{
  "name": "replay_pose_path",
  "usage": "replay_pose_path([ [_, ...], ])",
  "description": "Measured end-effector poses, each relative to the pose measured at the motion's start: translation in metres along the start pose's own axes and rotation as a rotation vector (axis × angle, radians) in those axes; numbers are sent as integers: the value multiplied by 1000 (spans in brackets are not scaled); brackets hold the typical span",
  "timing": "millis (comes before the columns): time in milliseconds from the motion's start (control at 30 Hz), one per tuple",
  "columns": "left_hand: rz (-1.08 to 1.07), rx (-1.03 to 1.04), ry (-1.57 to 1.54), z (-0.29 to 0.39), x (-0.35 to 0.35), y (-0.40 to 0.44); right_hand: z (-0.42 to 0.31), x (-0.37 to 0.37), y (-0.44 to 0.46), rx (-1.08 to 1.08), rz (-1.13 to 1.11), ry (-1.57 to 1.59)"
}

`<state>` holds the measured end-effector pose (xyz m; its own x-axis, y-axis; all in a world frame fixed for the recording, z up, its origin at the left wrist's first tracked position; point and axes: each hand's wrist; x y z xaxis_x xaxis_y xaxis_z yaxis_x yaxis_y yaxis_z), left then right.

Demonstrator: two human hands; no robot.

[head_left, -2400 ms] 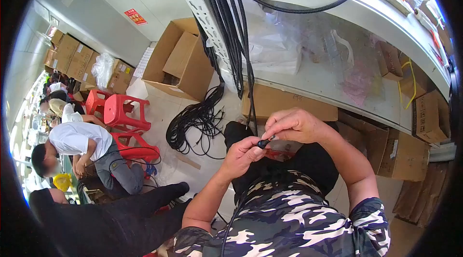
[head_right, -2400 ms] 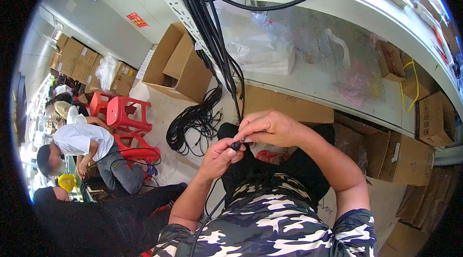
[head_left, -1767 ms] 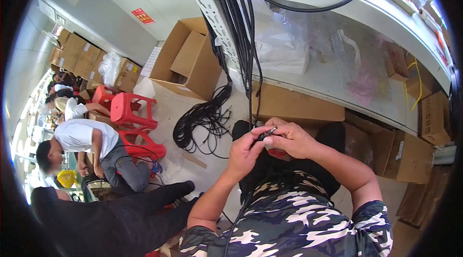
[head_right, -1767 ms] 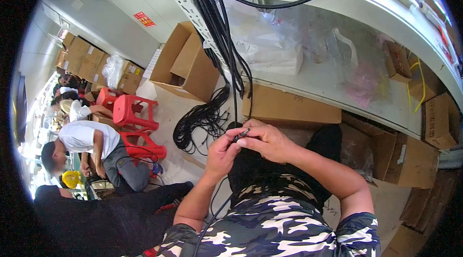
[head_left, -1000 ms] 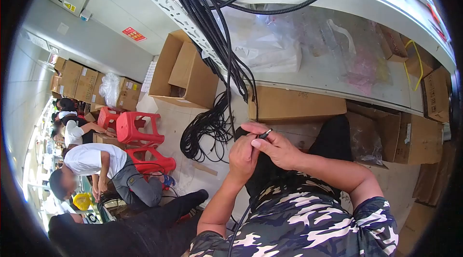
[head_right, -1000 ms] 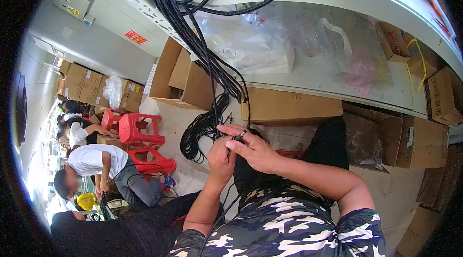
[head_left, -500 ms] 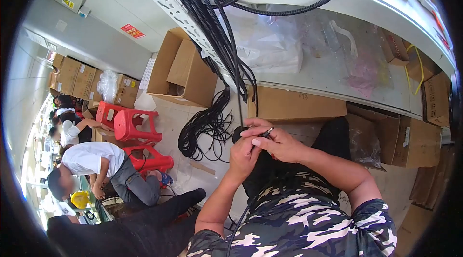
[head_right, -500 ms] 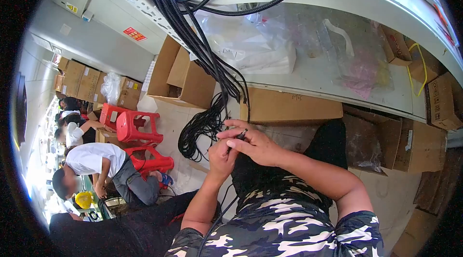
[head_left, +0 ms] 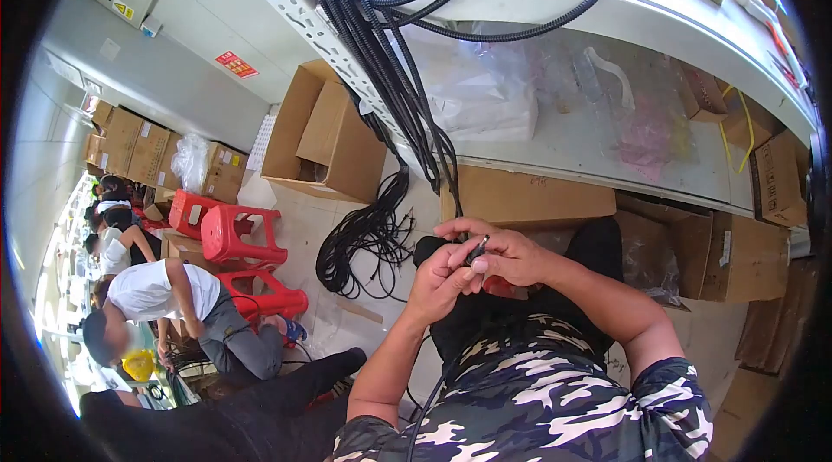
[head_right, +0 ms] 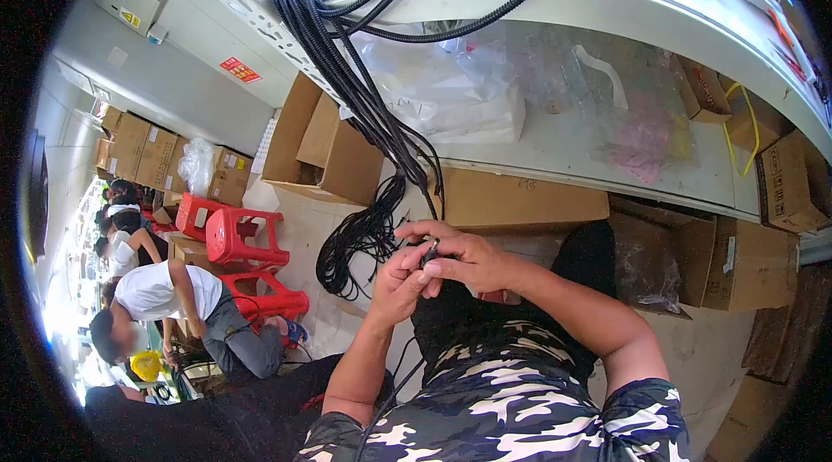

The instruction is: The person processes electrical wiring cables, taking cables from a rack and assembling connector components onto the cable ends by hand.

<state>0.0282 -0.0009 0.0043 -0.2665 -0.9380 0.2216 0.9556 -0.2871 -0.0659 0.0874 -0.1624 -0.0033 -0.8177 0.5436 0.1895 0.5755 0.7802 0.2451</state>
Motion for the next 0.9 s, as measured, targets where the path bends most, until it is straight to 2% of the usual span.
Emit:
replay_pose_path([
  [33, -22, -32, -157, -4, -1, 0, 7, 0, 0, -36, -5, -54],
  [100, -28, 9, -227, -13, -2, 0, 10, 3, 1, -76, -16, -106],
  [167, -37, 50, -295, -16, 0, 1, 8, 5, 0, -75, 41, -355],
  [233, -31, 75, -504, -14, 2, 3, 7, 3, -2, -125, 85, -352],
  [333, -67, 104, -500, -13, -3, 5, 2, 4, 2, -222, 111, -356],
  [400, -68, 88, -506, -12, 0, 4, -3, 20, 6, -84, 213, -172],
  [433, -52, 58, -516, -12, 1, 3, 8, 23, 7, -19, 107, -261],
  [500, -31, 22, -439, -12, -2, 3, 3, 34, 1, 268, 125, 218],
  [633, -37, -3, -280, -23, -6, -1, 7, 30, -11, 250, 37, 176],
  [667, -28, 49, -313, -26, -6, -1, 20, 27, -13, 178, 66, 135],
  [733, -51, 130, -383, -33, -12, -2, 7, 15, -16, 32, 28, -309],
  [767, -51, 153, -366, -38, -16, -4, 4, 10, -17, 9, 66, -278],
  [833, -25, 153, -300, -42, -22, -8, -17, -3, -13, 95, 192, -274],
  [900, -5, 130, -302, -54, -25, -14, -58, -16, -5, 52, 295, -448],
])
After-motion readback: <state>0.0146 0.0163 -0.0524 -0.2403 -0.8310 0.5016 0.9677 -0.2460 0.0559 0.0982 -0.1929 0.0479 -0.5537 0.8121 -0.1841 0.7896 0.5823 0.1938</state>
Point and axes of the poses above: each hand's wrist, its own y-axis towards the middle knuckle, its own x-axis out of the palm, z = x × y, and after that the axes turned 1 degree about -y, right-handed
